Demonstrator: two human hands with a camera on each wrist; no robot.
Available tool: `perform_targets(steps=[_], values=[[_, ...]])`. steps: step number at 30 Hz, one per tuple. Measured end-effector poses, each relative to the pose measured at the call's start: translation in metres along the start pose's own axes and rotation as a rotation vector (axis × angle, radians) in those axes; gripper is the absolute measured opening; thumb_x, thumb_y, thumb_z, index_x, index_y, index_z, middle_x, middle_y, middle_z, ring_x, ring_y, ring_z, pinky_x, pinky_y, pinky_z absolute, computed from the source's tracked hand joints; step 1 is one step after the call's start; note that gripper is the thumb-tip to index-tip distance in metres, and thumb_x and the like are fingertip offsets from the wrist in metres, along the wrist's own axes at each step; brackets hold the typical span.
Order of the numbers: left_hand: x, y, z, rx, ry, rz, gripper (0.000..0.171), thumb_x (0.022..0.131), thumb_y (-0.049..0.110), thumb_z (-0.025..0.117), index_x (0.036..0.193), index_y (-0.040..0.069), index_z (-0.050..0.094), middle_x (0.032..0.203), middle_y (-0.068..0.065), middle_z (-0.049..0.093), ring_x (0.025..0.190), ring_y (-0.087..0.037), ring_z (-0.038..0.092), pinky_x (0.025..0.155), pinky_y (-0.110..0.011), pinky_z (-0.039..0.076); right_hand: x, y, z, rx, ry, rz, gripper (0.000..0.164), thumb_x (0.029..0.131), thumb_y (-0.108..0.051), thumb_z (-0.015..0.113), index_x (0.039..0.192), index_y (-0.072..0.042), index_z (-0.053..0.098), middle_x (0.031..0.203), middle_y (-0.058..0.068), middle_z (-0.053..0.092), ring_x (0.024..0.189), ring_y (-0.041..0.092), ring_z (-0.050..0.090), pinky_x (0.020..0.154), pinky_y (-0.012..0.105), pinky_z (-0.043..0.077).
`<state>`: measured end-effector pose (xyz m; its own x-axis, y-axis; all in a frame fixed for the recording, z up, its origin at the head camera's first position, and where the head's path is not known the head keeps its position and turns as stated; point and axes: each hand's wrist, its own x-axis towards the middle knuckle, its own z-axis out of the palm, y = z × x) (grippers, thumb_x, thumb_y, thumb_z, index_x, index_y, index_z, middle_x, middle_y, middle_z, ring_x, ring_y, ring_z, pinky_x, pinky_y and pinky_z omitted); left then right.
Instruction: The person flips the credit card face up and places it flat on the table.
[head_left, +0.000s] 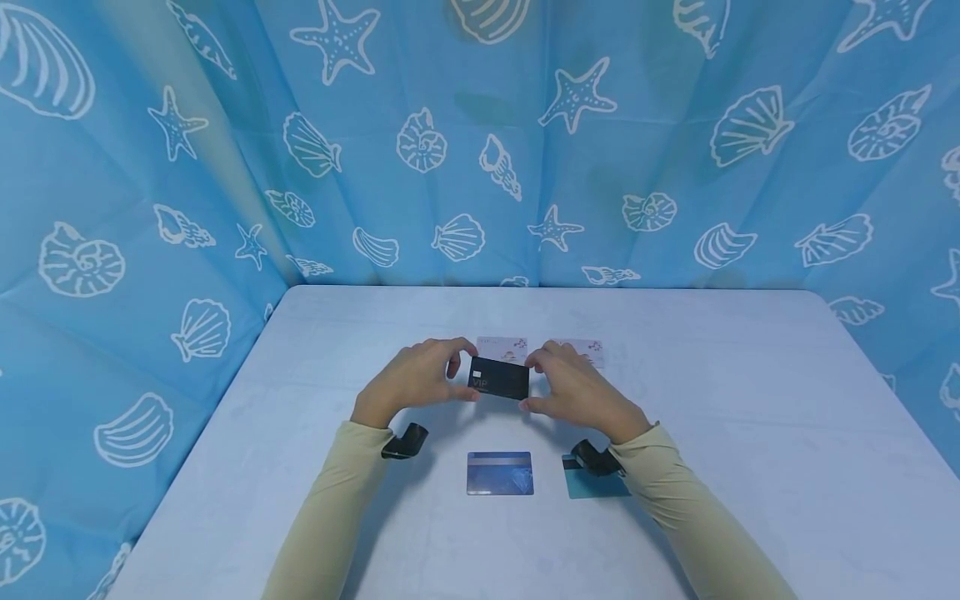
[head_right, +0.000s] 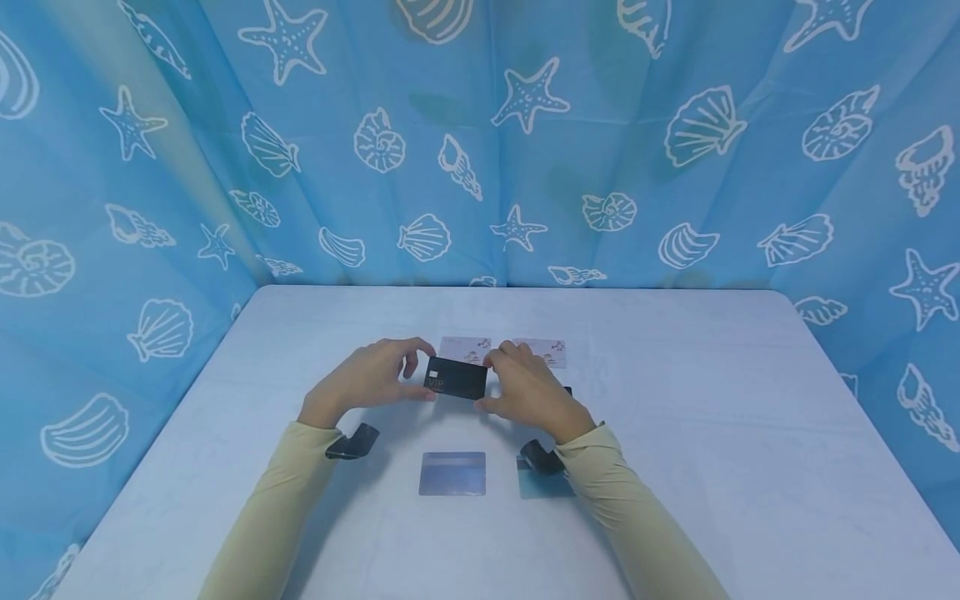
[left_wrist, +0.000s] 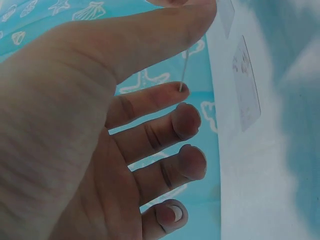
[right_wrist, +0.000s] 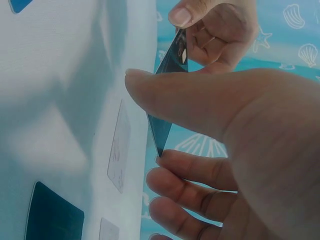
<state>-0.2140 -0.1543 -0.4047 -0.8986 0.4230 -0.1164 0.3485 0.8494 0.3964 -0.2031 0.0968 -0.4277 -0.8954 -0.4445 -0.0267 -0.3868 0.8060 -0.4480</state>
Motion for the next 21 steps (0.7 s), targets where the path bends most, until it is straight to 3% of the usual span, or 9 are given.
perform_targets(steps=[11, 21], values=[[0.006, -0.005, 0.009, 0.026, -0.011, -0.024, 0.064, 0.079, 0.043, 0.09, 0.132, 0.018, 0.064, 0.085, -0.001, 0.06, 0.072, -0.017, 0.055, 0.062, -0.03, 0.041, 0.002, 0.001, 0.004, -0.011, -0.013, 0.005, 0.059, 0.083, -0.032, 0.087, 0.13, -0.004, 0.065, 0.123, 0.012, 0.064, 0.113, 0.028, 0.055, 0.101, 0.05, 0.05], [0.007, -0.006, 0.012, 0.05, -0.035, -0.002, 0.062, 0.08, 0.042, 0.089, 0.131, 0.015, 0.066, 0.083, -0.001, 0.06, 0.072, -0.016, 0.054, 0.062, -0.028, 0.039, 0.002, 0.0, 0.006, -0.02, -0.03, 0.016, 0.057, 0.082, -0.032, 0.088, 0.128, -0.005, 0.066, 0.12, 0.011, 0.065, 0.11, 0.027, 0.055, 0.099, 0.049, 0.05]])
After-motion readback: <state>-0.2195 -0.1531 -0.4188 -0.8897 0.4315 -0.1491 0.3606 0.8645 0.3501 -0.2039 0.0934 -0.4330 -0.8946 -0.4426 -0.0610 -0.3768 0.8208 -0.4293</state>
